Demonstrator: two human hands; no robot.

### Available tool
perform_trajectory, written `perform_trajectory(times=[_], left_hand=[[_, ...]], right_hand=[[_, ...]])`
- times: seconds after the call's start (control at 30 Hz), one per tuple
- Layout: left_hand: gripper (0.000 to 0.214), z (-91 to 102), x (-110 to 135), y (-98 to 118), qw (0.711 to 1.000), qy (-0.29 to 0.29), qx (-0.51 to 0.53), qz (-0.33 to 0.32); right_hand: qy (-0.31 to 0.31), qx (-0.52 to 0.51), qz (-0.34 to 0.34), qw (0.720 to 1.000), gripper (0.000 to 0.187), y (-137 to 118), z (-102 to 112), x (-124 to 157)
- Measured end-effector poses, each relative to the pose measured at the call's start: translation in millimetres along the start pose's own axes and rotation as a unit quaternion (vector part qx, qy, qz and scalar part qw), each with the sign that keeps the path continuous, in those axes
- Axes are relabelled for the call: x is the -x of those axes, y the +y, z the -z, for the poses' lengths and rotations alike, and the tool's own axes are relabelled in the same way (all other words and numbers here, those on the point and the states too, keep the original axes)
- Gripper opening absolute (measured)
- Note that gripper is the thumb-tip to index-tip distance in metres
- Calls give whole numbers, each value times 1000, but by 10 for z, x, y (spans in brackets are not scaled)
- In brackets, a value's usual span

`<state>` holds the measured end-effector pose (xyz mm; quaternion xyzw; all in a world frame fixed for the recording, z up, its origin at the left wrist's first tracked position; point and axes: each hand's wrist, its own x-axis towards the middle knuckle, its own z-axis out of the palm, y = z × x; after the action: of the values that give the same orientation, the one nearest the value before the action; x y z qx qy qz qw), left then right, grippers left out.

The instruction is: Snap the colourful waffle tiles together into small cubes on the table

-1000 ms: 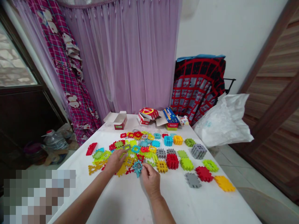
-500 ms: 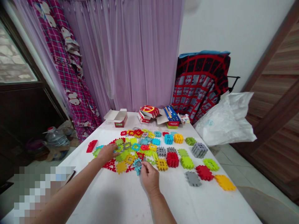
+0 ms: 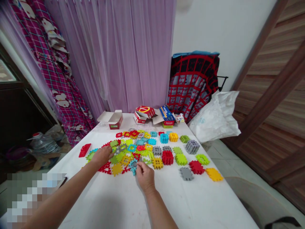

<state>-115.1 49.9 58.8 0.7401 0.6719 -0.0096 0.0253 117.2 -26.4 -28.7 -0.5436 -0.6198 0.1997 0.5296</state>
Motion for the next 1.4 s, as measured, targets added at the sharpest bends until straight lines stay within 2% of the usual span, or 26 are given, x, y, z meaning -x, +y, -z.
perform_trajectory(times=[0.2, 0.33, 0.43, 0.53, 0.63, 0.73, 0.83, 0.97, 1.07, 1.27, 1.4], left_hand=[[27, 62, 85, -157, 993, 60, 87, 53], [29, 59, 207, -188, 967, 113, 203, 107], [36, -100, 358, -18, 930, 113, 327, 123], [52, -335, 531, 275, 881, 86, 452, 108], [56, -499, 683, 557, 842, 64, 528, 95], [50, -549, 785, 742, 792, 38, 602, 93], [45, -553, 843, 848, 745, 8, 660, 100], [43, -601, 875, 929, 742, -18, 664, 89], [43, -656, 867, 949, 748, -13, 660, 74], [40, -682, 848, 901, 733, -13, 676, 77], [40, -693, 850, 879, 727, -24, 682, 78]], right_hand=[[-3, 0, -2, 1000, 26, -17, 12, -6], [-1, -13, -6, 1000, 26, -11, 11, -11], [0, -28, -10, 1000, 28, -19, 14, -14], [-7, -62, -20, 998, 33, -37, 23, -9], [-26, -107, -38, 993, 39, -49, 23, 7], [-35, -145, -57, 987, 39, -47, 15, 33], [-17, -171, -89, 981, 34, -44, 20, 60], [5, -194, -113, 974, 30, -54, 74, 83], [8, -182, -102, 978, 29, -72, 123, 98], [-25, -112, -52, 992, 31, -109, 155, 172], [-43, -88, -41, 994, 44, -116, 159, 260]])
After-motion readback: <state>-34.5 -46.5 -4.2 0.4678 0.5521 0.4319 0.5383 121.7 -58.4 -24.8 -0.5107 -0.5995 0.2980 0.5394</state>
